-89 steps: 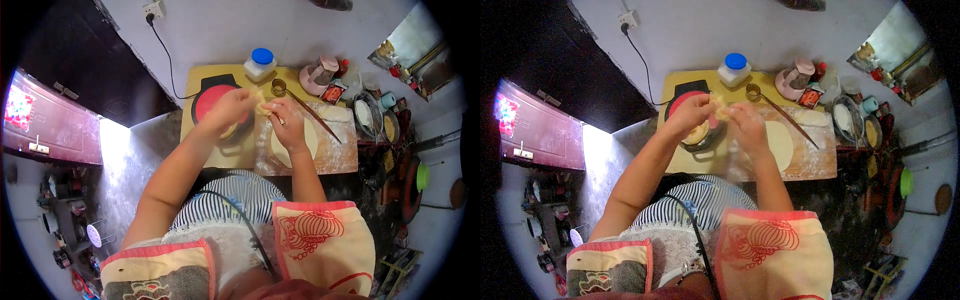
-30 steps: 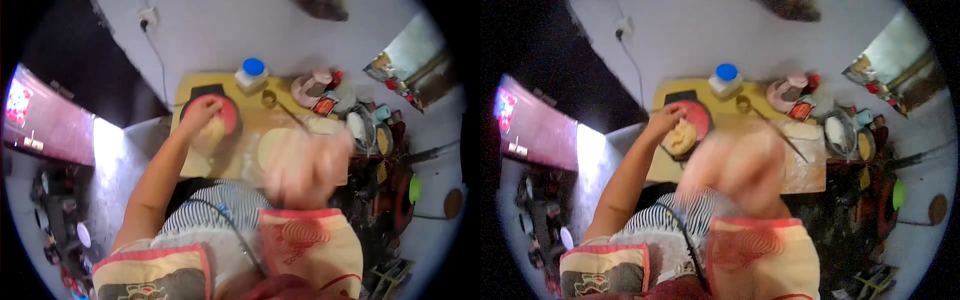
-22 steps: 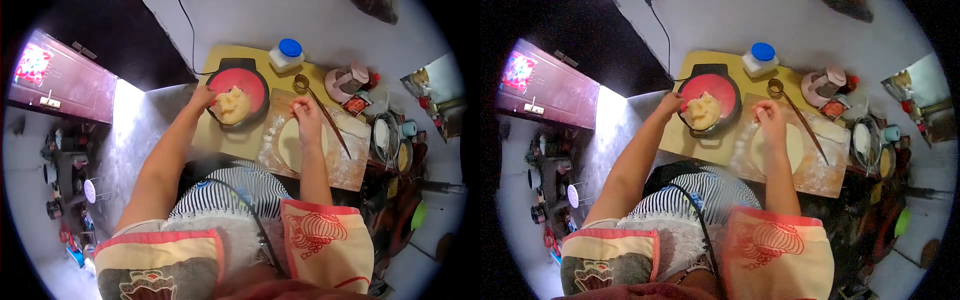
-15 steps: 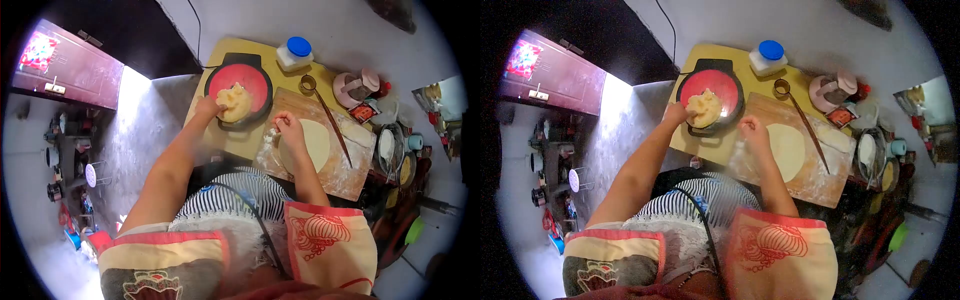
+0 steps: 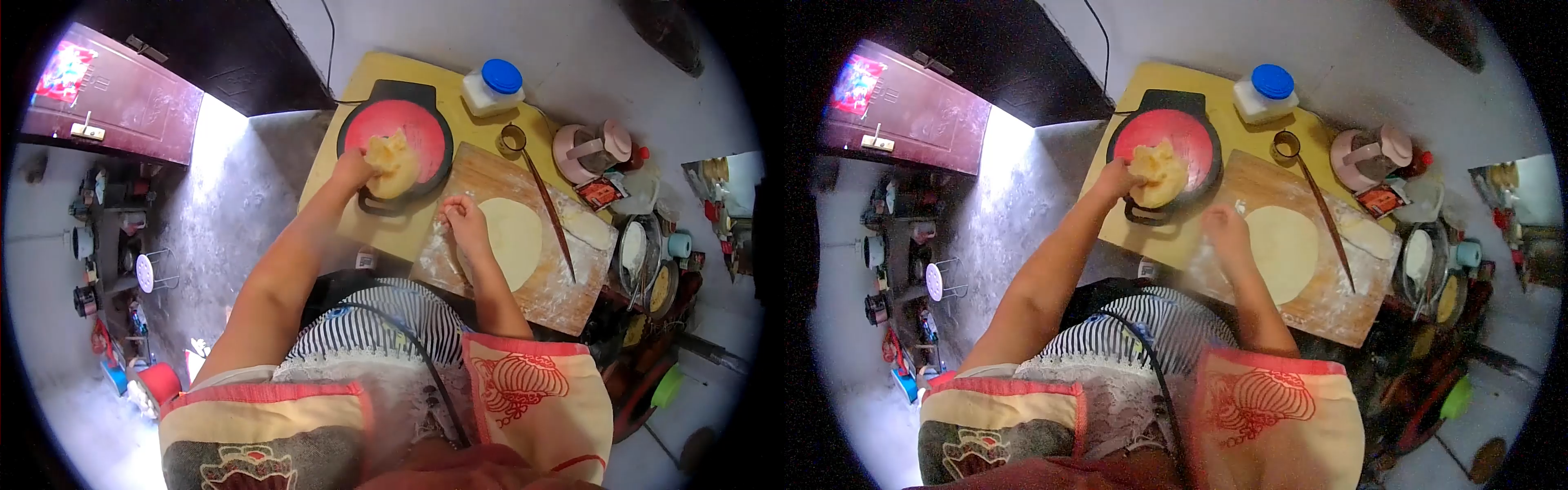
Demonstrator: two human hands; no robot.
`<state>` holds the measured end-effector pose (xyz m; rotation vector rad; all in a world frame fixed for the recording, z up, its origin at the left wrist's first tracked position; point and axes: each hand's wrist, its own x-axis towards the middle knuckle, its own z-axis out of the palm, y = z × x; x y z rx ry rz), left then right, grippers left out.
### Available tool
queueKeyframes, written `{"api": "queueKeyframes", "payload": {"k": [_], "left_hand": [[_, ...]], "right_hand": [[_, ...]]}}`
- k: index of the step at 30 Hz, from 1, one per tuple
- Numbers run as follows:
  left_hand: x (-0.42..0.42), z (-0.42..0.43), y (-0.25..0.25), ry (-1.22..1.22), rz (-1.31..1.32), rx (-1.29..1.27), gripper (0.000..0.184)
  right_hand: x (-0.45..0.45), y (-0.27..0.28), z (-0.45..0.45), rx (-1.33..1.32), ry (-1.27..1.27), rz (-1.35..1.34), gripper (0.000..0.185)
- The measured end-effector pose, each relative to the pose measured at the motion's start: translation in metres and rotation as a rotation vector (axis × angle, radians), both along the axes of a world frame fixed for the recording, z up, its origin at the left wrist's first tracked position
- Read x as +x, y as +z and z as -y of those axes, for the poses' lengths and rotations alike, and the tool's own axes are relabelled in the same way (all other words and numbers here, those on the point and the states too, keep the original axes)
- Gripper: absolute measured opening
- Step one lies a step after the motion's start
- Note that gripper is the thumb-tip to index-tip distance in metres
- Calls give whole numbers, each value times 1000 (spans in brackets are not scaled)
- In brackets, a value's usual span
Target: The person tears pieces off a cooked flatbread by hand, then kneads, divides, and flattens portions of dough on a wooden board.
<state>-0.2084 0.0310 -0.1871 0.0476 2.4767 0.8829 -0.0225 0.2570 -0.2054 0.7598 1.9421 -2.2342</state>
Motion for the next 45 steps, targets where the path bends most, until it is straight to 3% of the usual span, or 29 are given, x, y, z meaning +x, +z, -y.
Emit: {"api": "queueKeyframes", "payload": {"k": [2,3,4,6,8,9,10,12,15,18,21,25,30,37,41,45], "left_hand": [[-5,0,8,27,278,359,51],[2,-6,19,74,253,448,44],[18,-17,81,108,336,470,40],[15,-14,51,-43,432,705,41],[26,-17,79,-152,504,788,43],[24,-18,50,-238,523,716,44],[30,-17,53,-273,583,679,44],[36,-13,53,-469,411,539,44],[45,-8,34,-597,331,622,43],[49,2,92,-552,511,611,45],[53,0,83,-428,770,882,49],[69,-11,75,-393,735,920,47],[85,-19,85,-461,650,1099,42],[100,-37,133,-584,467,1074,44],[129,-57,166,-657,454,1117,47],[167,-86,187,-748,441,1117,50]], "right_hand": [[-8,0,9,-18,-100,-27,25],[-15,6,16,-39,-175,-37,28],[-19,11,23,-58,-246,-46,31],[-19,18,28,-312,-246,-67,41],[-16,43,38,-601,-269,-160,46],[-11,26,31,-708,-230,-209,56],[-4,31,33,-756,-216,-219,57],[9,37,37,-702,-245,-281,50],[33,46,44,-564,-293,-232,50],[49,49,54,-483,-503,-265,47],[57,64,66,-444,-653,-368,42],[60,83,80,-435,-778,-483,41],[68,107,96,-316,-776,-480,46],[102,159,81,-269,-622,-624,65],[137,171,49,-264,-584,-617,60],[179,199,32,-96,-609,-641,56]]}}
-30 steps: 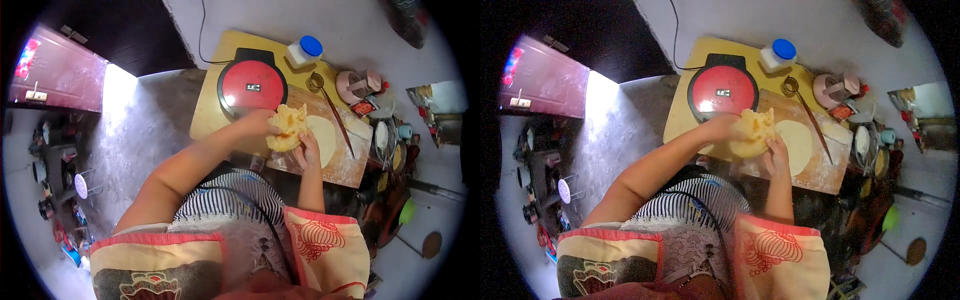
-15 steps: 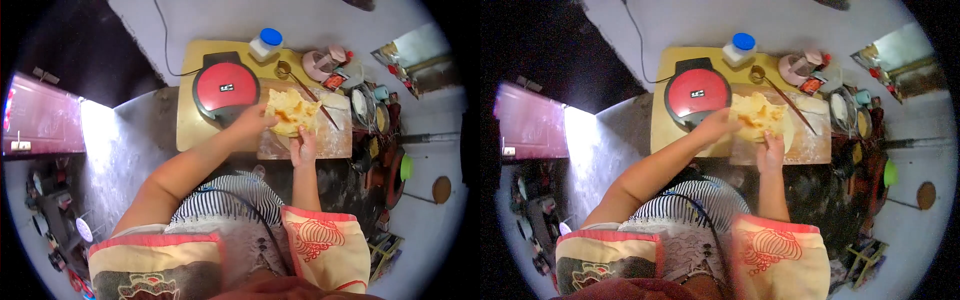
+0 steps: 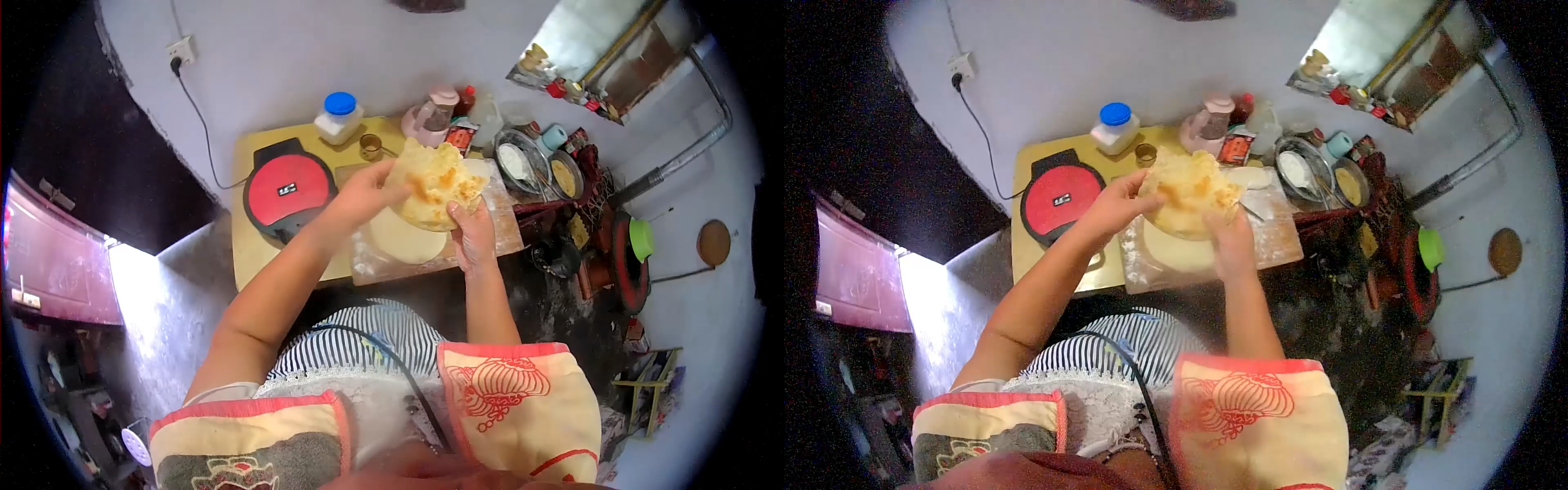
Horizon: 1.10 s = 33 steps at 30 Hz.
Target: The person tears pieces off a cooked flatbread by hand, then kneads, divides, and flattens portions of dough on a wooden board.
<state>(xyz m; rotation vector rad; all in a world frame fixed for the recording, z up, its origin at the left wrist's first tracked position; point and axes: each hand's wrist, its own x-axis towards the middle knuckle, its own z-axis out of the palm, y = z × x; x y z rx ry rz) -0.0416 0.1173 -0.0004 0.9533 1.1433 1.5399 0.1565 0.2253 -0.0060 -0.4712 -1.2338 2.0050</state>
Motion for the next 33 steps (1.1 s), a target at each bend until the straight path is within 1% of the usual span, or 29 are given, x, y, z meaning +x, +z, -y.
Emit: {"api": "queueKeyframes", "payload": {"k": [2,4,5,7,8,11,12,14,15,16,17,18,19,21,23,25,28,31,33], "left_hand": [[19,-16,7,-17,-8,21,51],[42,-30,15,-38,-1,46,51],[50,-38,13,-54,100,28,52],[65,-51,19,-80,300,-12,53],[78,-53,18,-177,415,89,48],[110,-68,0,-162,198,-6,39],[129,-70,-2,-134,211,5,32],[150,-80,-13,-35,170,-134,31],[159,-83,-17,14,149,-205,30],[167,-84,-21,55,188,-200,29],[171,-83,-23,69,160,-240,28],[174,-82,-23,81,127,-273,27],[175,-80,-23,91,93,-308,27],[171,-78,-32,81,43,-362,27],[164,-77,-42,81,-16,-402,28],[160,-74,-43,82,-83,-431,28],[156,-73,-38,65,-200,-435,31],[143,-78,-49,-6,-271,-487,32],[142,-82,-49,-49,-225,-530,33]], "right_hand": [[20,9,-11,54,-55,15,54],[41,13,-24,114,-137,18,46],[52,14,-30,144,-178,21,43],[72,17,-42,147,-226,5,42],[81,17,-47,148,-247,1,41],[103,16,-59,94,-269,-47,39],[108,12,-62,74,-273,-68,39],[115,2,-66,31,-275,-110,39],[121,-4,-64,7,-276,-56,40],[128,-10,-61,-16,-278,-2,42],[133,-14,-62,-33,-278,48,43],[135,-34,-71,-4,-306,173,42],[137,-50,-73,1,-311,186,40],[138,-67,-65,3,-322,217,36],[139,-70,-61,-31,-298,251,38],[133,-77,-56,-30,-321,278,39],[130,-81,-52,-103,-314,278,41],[124,-76,-46,-142,-369,275,42],[122,-73,-43,-143,-458,221,41]]}}
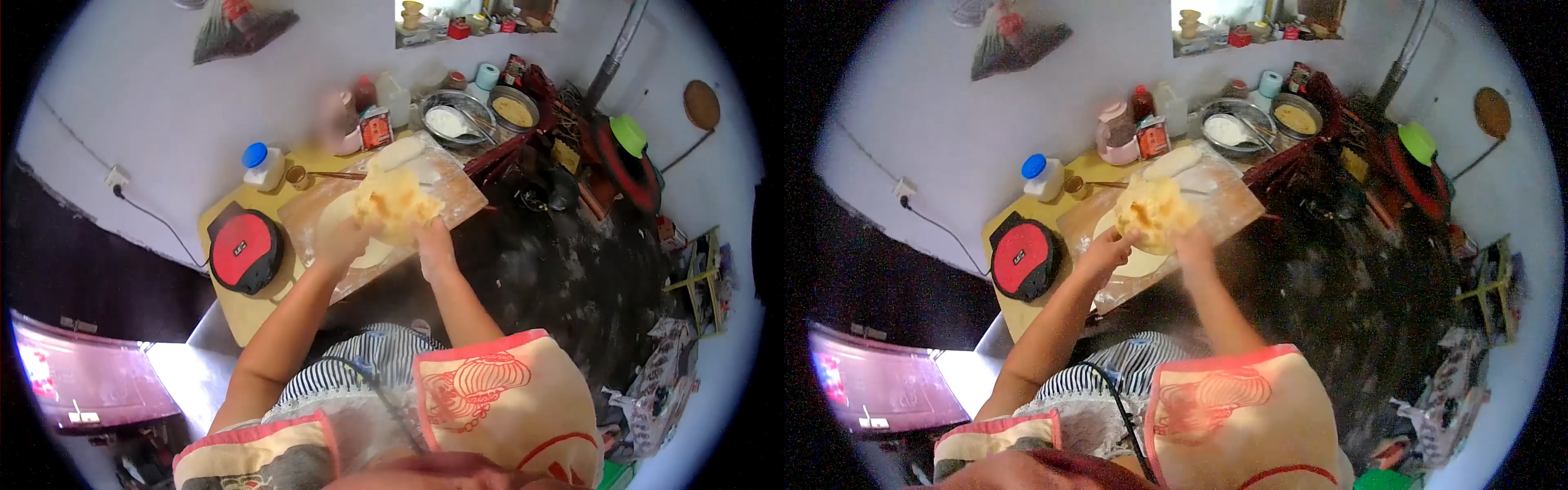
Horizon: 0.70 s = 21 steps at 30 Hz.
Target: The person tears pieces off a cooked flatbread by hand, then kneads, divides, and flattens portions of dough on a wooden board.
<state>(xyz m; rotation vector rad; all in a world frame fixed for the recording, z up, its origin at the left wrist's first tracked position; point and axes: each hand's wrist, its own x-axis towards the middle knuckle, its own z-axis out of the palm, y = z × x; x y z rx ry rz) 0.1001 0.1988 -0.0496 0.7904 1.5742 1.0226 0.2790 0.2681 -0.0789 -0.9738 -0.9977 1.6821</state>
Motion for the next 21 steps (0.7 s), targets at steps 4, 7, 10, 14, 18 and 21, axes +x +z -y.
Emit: {"api": "queueKeyframes", "payload": {"k": [4,7,10,14,18,21], "left_hand": [[20,-10,-3,129,272,28,35],[33,-35,-30,24,318,61,32],[65,-71,-53,-55,330,21,30],[132,-112,-38,-67,472,-3,25],[186,-144,-39,-173,506,10,25],[222,-163,-28,-206,556,-23,26]], "right_hand": [[25,-16,-8,67,-80,-15,42],[63,-20,-18,-8,-133,-110,46],[114,-30,-36,-41,-238,-105,49],[180,-25,-66,-115,-383,-49,50],[237,-21,-88,-76,-417,-86,51],[267,-24,-101,-126,-470,-145,50]]}}
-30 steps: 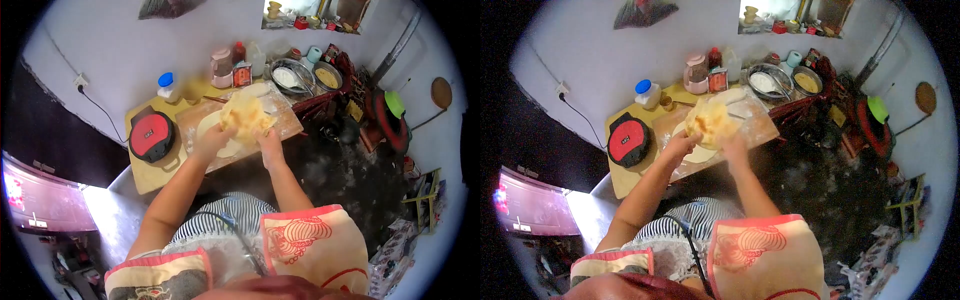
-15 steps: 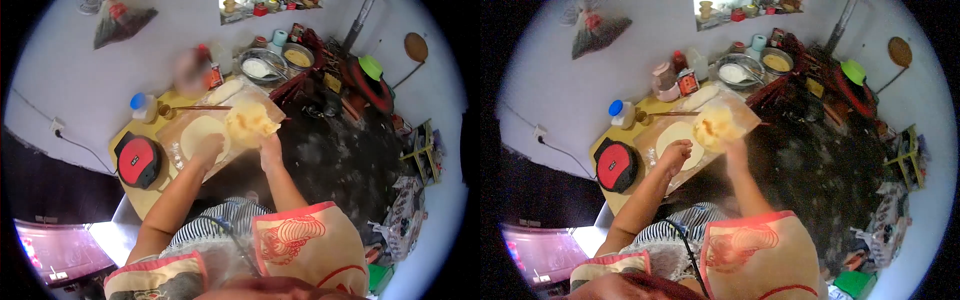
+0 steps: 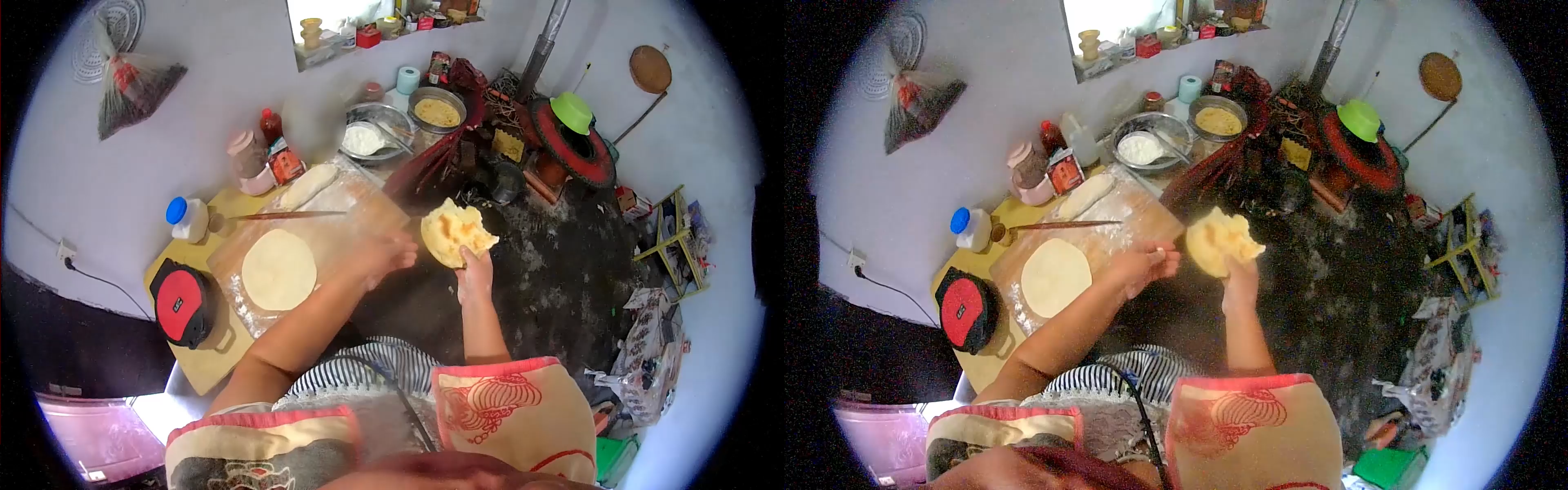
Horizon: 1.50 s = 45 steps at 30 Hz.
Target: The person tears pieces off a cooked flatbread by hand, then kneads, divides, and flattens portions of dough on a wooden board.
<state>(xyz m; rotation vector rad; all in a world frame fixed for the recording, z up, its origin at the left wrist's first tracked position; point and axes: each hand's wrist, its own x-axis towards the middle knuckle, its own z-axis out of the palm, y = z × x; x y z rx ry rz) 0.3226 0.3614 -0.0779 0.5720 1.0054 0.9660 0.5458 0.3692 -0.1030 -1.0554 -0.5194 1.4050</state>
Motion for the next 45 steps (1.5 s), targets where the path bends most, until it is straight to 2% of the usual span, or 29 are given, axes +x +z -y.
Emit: {"api": "queueKeyframes", "payload": {"k": [8,14,17,18,21,24,27,30,33,34,38,41,45], "left_hand": [[43,-89,-18,-93,-30,-3,16],[85,-188,-31,-161,87,41,13],[101,-237,-41,-130,53,30,12],[105,-250,-38,-72,131,46,13],[106,-292,-27,-77,8,-5,19],[103,-324,-14,-79,-92,8,33],[92,-347,-8,-237,4,62,42],[89,-337,31,-180,88,170,47],[76,-345,24,-110,-27,243,45],[72,-346,26,-61,5,271,45],[56,-362,26,62,-160,224,45],[48,-379,12,119,-160,269,45],[60,-389,64,246,-309,127,46]], "right_hand": [[44,-31,-53,-47,-81,-58,50],[79,-33,-134,-64,-111,-5,50],[97,-21,-176,-42,-110,28,51],[102,-14,-190,-34,-90,41,51],[111,2,-234,12,-49,45,53],[114,6,-268,70,-9,-14,51],[111,7,-292,58,150,-108,53],[96,9,-318,60,311,-123,55],[79,11,-347,96,458,-64,52],[73,11,-356,108,507,-42,51],[57,5,-398,132,664,36,47],[43,16,-426,178,763,68,47],[38,18,-477,186,858,80,45]]}}
